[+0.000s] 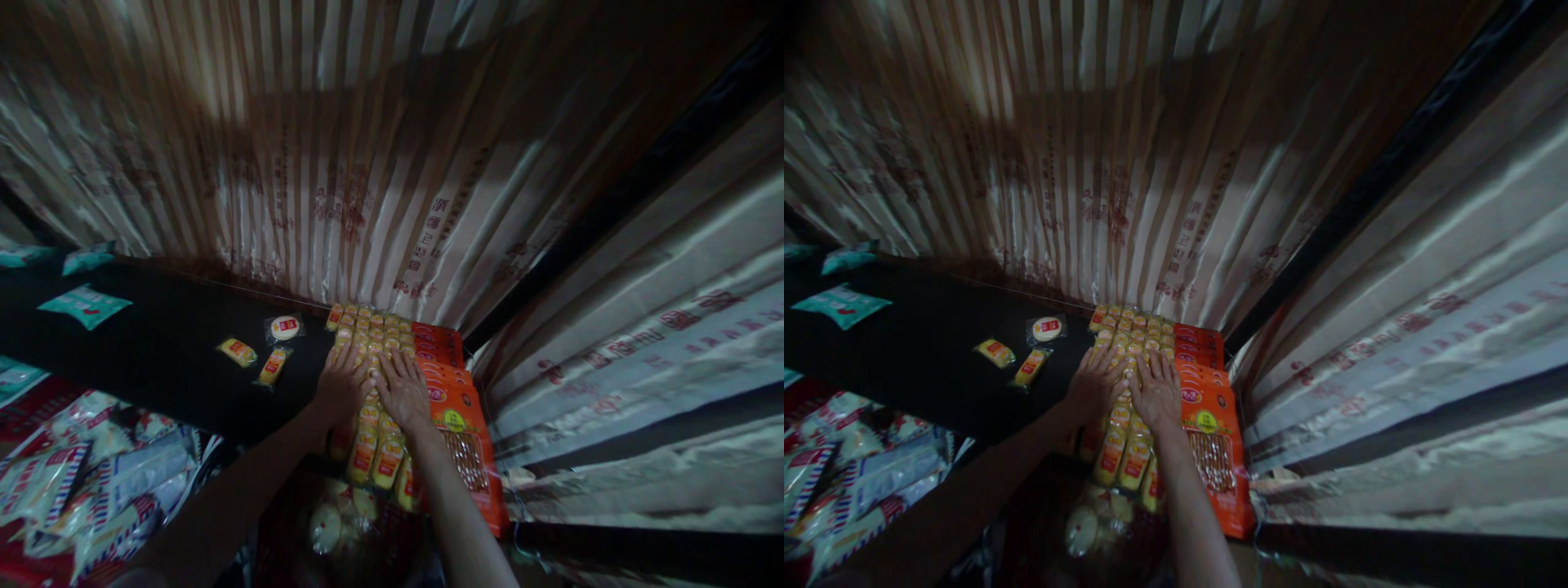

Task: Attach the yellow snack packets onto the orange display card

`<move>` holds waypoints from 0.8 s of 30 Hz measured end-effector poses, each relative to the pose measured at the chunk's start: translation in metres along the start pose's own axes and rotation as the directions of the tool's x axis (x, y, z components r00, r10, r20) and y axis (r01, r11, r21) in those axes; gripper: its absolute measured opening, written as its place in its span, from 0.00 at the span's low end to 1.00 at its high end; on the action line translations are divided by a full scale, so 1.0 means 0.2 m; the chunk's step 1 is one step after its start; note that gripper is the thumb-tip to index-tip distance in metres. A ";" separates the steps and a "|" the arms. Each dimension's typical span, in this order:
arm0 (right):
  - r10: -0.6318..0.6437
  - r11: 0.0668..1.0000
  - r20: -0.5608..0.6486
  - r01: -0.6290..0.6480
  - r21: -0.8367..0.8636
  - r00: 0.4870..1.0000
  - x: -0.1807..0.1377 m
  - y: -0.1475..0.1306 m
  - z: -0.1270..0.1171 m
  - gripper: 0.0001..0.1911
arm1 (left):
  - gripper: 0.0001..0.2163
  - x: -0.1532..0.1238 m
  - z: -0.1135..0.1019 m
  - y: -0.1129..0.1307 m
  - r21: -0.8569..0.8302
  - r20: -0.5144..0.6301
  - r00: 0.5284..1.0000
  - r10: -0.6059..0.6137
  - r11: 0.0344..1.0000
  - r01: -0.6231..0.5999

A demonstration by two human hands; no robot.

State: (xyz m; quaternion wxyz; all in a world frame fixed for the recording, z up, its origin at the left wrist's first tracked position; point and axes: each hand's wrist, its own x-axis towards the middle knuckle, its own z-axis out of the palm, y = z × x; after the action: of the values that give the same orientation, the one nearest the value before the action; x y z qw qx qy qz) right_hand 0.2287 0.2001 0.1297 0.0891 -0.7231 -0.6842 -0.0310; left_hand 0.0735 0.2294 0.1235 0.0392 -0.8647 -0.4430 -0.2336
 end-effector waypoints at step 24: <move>0.030 0.999 0.041 -0.032 0.033 0.999 0.04 -0.02 -0.05 0.27 | 0.21 0.09 0.08 -0.03 -0.041 -0.003 0.999 -0.034 0.999 0.034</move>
State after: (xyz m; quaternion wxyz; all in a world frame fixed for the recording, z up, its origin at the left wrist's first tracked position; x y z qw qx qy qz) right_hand 0.2264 0.2055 0.1405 0.0875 -0.7326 -0.6750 -0.0034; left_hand 0.0829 0.2516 0.1173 0.0184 -0.8571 -0.4529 -0.2447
